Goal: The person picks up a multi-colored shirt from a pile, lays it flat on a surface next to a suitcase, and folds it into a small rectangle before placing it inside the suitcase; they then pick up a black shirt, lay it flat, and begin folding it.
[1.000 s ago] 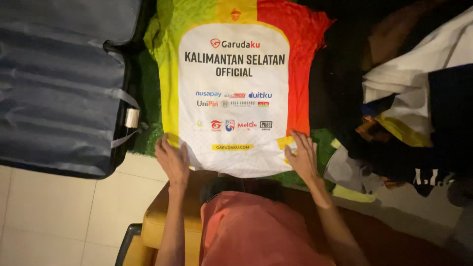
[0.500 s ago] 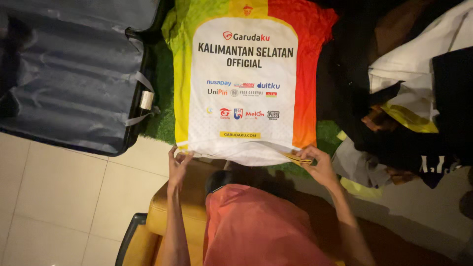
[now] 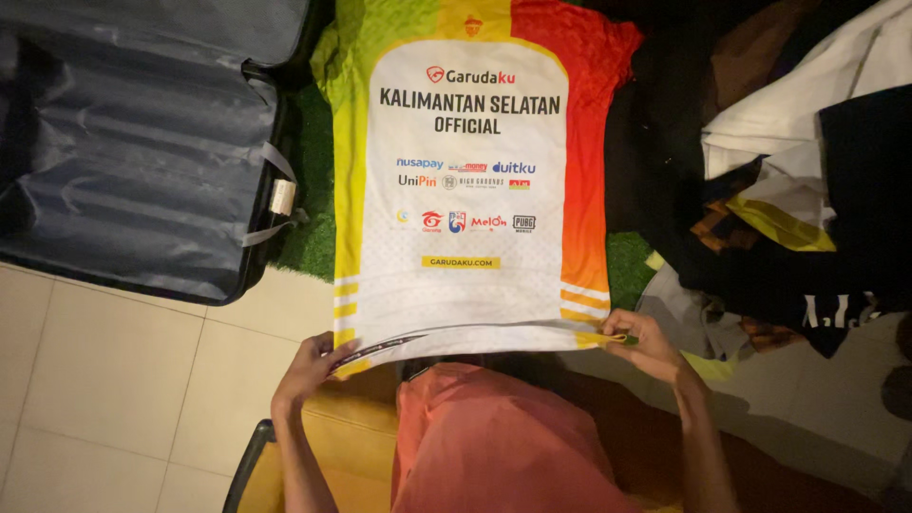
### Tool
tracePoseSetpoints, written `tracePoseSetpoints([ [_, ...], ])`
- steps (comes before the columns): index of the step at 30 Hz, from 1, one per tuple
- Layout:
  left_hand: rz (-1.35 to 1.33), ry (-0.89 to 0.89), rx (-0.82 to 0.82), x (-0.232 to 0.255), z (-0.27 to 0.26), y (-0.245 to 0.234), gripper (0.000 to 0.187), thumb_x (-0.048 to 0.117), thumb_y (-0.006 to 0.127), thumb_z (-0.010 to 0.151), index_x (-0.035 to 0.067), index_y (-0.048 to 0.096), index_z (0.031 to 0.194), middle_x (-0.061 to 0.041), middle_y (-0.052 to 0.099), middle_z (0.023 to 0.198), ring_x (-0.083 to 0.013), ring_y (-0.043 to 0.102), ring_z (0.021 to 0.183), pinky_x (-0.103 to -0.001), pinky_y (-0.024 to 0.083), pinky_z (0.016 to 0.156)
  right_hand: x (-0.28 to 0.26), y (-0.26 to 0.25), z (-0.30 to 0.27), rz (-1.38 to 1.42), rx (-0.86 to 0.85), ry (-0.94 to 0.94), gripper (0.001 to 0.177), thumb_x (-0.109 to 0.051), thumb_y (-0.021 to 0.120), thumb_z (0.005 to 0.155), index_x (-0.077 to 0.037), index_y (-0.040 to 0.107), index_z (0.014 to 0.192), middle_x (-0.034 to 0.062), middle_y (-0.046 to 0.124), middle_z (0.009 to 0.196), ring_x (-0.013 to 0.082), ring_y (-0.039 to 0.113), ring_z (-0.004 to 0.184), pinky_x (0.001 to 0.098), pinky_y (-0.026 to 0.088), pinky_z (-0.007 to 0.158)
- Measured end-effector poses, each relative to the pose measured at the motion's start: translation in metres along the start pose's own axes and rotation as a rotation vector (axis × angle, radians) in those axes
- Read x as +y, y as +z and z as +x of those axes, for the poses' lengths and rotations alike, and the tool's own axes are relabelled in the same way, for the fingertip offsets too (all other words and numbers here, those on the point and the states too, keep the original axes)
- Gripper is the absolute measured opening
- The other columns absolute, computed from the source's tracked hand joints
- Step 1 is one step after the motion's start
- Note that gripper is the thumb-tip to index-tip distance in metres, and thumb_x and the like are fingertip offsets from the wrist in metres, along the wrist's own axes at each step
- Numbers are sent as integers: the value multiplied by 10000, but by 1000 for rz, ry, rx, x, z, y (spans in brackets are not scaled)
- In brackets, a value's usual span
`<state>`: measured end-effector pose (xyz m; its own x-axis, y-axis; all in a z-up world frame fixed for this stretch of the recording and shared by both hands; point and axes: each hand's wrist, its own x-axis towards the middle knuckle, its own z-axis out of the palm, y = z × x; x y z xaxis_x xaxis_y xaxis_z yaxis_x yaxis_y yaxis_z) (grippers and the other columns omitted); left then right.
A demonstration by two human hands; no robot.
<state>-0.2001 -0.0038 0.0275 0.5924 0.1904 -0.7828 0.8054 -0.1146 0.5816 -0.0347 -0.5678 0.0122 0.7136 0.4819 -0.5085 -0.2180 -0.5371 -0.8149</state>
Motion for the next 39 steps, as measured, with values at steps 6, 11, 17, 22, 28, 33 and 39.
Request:
tracePoseSetpoints([
  [6, -96, 29, 221, 42, -21, -8, 513, 132, 759, 817, 108, 501, 1260, -77, 721, 903, -131, 646, 682, -304, 505, 494, -9, -17, 19, 68, 72, -36, 179, -35, 794, 833, -40, 698, 984, 17, 702, 869, 128, 619, 769, 288, 504, 666],
  [11, -94, 367, 231, 120, -17, -28, 427, 141, 720, 890, 104, 631, 1306, -82, 698, 912, -116, 604, 741, -269, 510, 563, -56, -62, 73, 134, 392, -147, 257, -22, 724, 880, -40, 644, 1123, -2, 732, 950, 78, 707, 863, 259, 594, 766],
  [17, -571, 564, 296, 190, 88, -30, 350, 272, 639, 1039, 25, 642, 1287, -41, 678, 1018, -111, 633, 867, -249, 548, 720, -85, -104, 182, 321, 617, -466, 320, 46, 694, 990, 15, 563, 1280, 129, 666, 1103, 167, 658, 1005, 286, 540, 880],
  [22, -396, 690, 465, 166, 157, -7, 476, 272, 661, 1034, 27, 511, 1413, -73, 649, 1123, -155, 616, 961, -297, 524, 757, -90, -98, 191, 58, 800, -455, 443, 0, 702, 957, 30, 494, 1347, 135, 652, 1212, 198, 686, 1049, 302, 567, 885],
  [28, 505, 679, 922, 103, 145, 12, 479, 215, 751, 959, 4, 587, 1357, -264, 634, 1245, -448, 604, 1087, -495, 485, 915, -41, -38, 141, -36, 780, -226, 253, -82, 716, 936, 3, 648, 1165, 91, 738, 975, 169, 701, 807, 321, 564, 719],
  [33, 306, 486, 783, 93, 136, 9, 380, 255, 777, 920, -3, 680, 1182, -166, 724, 982, -325, 686, 861, -419, 520, 761, 0, -4, 128, -181, 883, -49, 524, -182, 883, 804, 27, 630, 1212, 115, 701, 886, 165, 618, 671, 316, 509, 618],
  [39, 132, 491, 709, 100, 133, 3, 252, 185, 787, 933, -17, 704, 1058, -100, 706, 831, -163, 619, 711, -315, 510, 672, 32, -13, 130, -8, 817, -107, 200, -158, 799, 969, 0, 729, 1068, 50, 725, 836, 93, 625, 720, 264, 503, 664],
])
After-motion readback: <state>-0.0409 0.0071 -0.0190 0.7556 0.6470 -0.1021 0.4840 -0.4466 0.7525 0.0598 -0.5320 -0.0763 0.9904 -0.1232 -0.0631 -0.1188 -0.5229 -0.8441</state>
